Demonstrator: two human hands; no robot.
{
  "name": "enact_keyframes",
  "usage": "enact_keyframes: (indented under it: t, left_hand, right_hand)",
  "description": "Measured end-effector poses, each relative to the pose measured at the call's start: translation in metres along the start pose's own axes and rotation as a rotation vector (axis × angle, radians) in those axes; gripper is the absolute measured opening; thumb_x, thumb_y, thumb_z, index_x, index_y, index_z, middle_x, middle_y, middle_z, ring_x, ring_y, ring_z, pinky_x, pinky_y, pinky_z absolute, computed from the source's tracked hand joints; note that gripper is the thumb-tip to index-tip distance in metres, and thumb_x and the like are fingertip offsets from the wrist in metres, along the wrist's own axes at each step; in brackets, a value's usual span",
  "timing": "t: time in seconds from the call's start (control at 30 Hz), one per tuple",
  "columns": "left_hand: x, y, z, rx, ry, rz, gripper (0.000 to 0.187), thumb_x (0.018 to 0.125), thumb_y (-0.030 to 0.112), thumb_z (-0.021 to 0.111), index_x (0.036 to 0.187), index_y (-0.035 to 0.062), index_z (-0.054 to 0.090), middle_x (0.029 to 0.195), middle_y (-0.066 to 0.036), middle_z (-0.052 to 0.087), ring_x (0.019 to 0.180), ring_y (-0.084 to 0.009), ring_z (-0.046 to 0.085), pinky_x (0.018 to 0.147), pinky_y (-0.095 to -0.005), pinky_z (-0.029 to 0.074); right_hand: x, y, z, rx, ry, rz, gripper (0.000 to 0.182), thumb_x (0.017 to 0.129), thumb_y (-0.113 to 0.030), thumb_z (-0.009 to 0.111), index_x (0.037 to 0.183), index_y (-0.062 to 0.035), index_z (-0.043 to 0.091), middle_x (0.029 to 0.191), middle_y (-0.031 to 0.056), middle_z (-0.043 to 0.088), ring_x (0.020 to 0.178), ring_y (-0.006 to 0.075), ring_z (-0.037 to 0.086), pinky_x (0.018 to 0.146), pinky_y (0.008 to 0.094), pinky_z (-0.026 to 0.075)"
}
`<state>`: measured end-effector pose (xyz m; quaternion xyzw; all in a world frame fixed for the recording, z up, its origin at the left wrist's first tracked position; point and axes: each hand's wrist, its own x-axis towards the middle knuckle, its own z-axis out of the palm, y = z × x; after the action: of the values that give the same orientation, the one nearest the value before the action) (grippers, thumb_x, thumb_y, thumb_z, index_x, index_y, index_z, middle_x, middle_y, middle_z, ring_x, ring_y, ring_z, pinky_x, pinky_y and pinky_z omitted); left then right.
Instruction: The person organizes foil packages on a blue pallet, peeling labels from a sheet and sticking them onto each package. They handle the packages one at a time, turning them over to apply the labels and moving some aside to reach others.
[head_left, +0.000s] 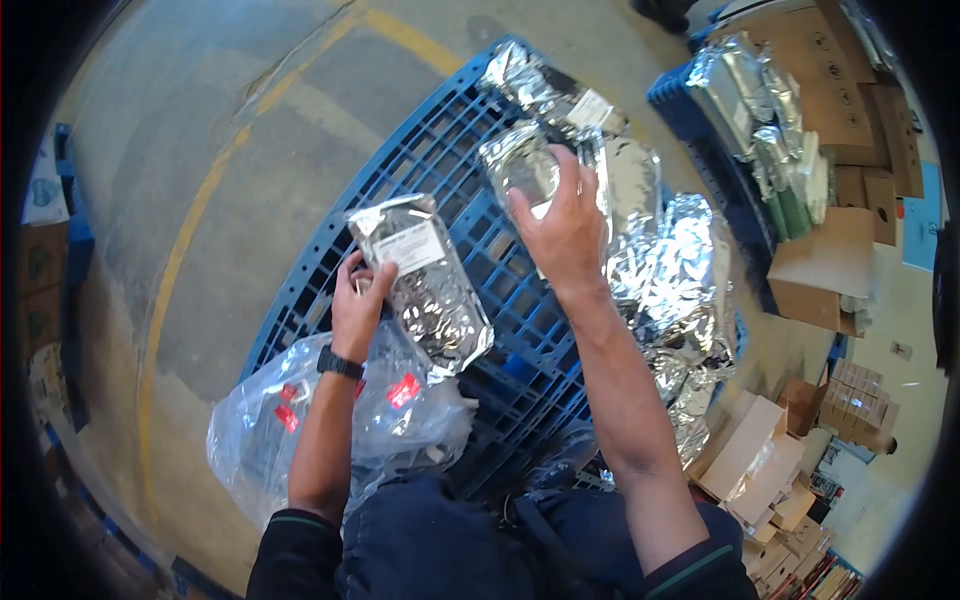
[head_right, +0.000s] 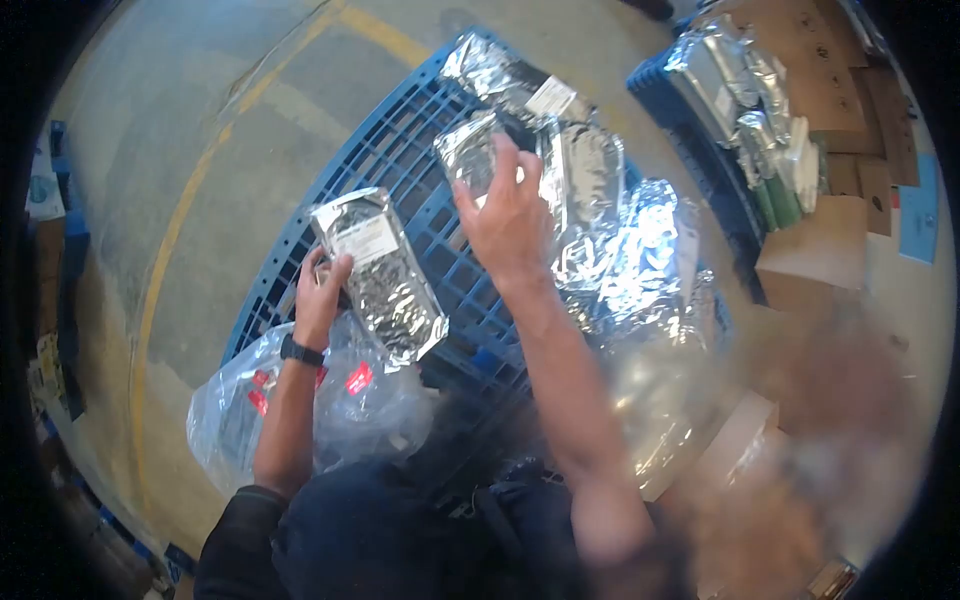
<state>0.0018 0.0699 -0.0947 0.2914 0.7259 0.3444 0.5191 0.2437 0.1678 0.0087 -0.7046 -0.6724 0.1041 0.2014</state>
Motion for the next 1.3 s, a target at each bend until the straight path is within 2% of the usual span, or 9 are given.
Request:
enact_keyframes:
  t: [0.1, 0.23, 0.33, 0.7, 0.77, 0.83, 0.9, 0.97, 1.3]
  left_hand:
    - [0.003, 0.003, 0.001, 0.151, -0.187, 0.109, 0.087, 0.078, 0.052, 0.076, 0.140, -0.0007, 0.043, 0.117, -0.015, 0.064, 0.107, -0.0250, 0.062, 0.095, -0.0353, 0.045]
    - [0.009, 0.003, 0.012, 0.081, -0.285, 0.110, 0.081, 0.081, 0.046, 0.076, 0.137, -0.0028, 0.044, 0.118, -0.015, 0.064, 0.105, -0.0223, 0.063, 0.094, -0.0335, 0.046]
    - [0.005, 0.008, 0.019, -0.141, -0.265, 0.068, 0.061, 0.088, 0.033, 0.073, 0.130, -0.0023, 0.047, 0.116, -0.013, 0.064, 0.101, -0.0158, 0.062, 0.088, -0.0291, 0.049]
    - [0.010, -0.014, -0.029, -0.484, 0.098, 0.184, 0.053, 0.090, 0.025, 0.072, 0.129, 0.0003, 0.047, 0.119, -0.011, 0.061, 0.102, -0.0166, 0.060, 0.086, -0.0293, 0.049]
    - [0.003, 0.003, -0.045, -0.480, 0.163, 0.195, 0.047, 0.092, 0.030, 0.068, 0.128, 0.0053, 0.049, 0.112, -0.007, 0.063, 0.090, -0.0154, 0.065, 0.070, -0.0282, 0.055]
    - [0.000, 0.018, -0.063, -0.476, 0.161, 0.194, 0.047, 0.093, 0.031, 0.067, 0.128, 0.0050, 0.049, 0.111, -0.007, 0.063, 0.089, -0.0153, 0.065, 0.070, -0.0283, 0.055]
    - [0.001, 0.027, -0.070, -0.469, 0.148, 0.197, 0.047, 0.093, 0.032, 0.067, 0.127, 0.0048, 0.050, 0.110, -0.007, 0.063, 0.088, -0.0151, 0.065, 0.070, -0.0284, 0.055]
    - [0.003, 0.034, -0.073, -0.489, 0.136, 0.194, 0.048, 0.093, 0.034, 0.066, 0.126, 0.0032, 0.050, 0.111, -0.008, 0.063, 0.087, -0.0151, 0.065, 0.070, -0.0284, 0.054]
    - [0.061, 0.032, -0.025, -0.268, -0.267, 0.065, 0.044, 0.095, 0.031, 0.064, 0.124, -0.0004, 0.056, 0.109, -0.008, 0.067, 0.096, -0.0121, 0.061, 0.083, -0.0267, 0.049]
  right_hand:
    - [0.039, 0.023, -0.035, -0.202, 0.096, 0.074, 0.072, 0.082, -0.042, 0.073, 0.139, -0.0186, 0.035, 0.120, 0.0241, 0.051, 0.098, 0.0445, 0.064, 0.084, 0.0537, 0.052]
    - [0.079, 0.065, -0.066, -0.326, -0.410, 0.533, 0.106, 0.072, -0.067, 0.070, 0.153, -0.0218, 0.018, 0.129, 0.0310, 0.055, 0.117, 0.0457, 0.058, 0.098, 0.0516, 0.047]
    - [0.073, 0.115, -0.054, -0.237, -0.483, 0.358, 0.117, 0.069, -0.066, 0.073, 0.157, -0.0221, 0.009, 0.127, 0.0279, 0.059, 0.119, 0.0430, 0.057, 0.102, 0.0486, 0.044]
    - [-0.024, 0.075, -0.074, 0.117, -1.284, -0.086, 0.111, 0.072, -0.059, 0.075, 0.156, -0.0313, 0.008, 0.115, 0.0216, 0.066, 0.103, 0.0405, 0.065, 0.096, 0.0444, 0.048]
    - [-0.013, 0.055, -0.085, 0.204, -1.525, -0.072, 0.076, 0.081, -0.052, 0.071, 0.147, -0.0283, 0.042, 0.119, 0.0163, 0.065, 0.107, 0.0323, 0.064, 0.093, 0.0435, 0.049]
    - [-0.006, 0.061, -0.065, 0.211, -1.039, -0.093, 0.056, 0.085, -0.045, 0.072, 0.133, -0.0190, 0.059, 0.091, 0.0137, 0.072, 0.084, 0.0212, 0.070, 0.082, 0.0365, 0.052]
    - [0.013, 0.055, -0.058, 0.175, -0.404, -0.104, 0.037, 0.090, -0.032, 0.063, 0.123, -0.0164, 0.063, 0.082, 0.0178, 0.070, 0.080, 0.0359, 0.069, 0.078, 0.0422, 0.055]
    - [0.051, 0.046, -0.070, 0.028, -0.169, 0.080, 0.042, 0.088, -0.037, 0.063, 0.124, -0.0158, 0.062, 0.092, 0.0165, 0.071, 0.093, 0.0363, 0.068, 0.084, 0.0453, 0.053]
    - [0.078, 0.061, -0.018, -0.318, -0.911, 0.054, 0.084, 0.082, -0.074, 0.054, 0.152, -0.0309, 0.033, 0.135, 0.0185, 0.056, 0.124, 0.0362, 0.055, 0.106, 0.0474, 0.040]
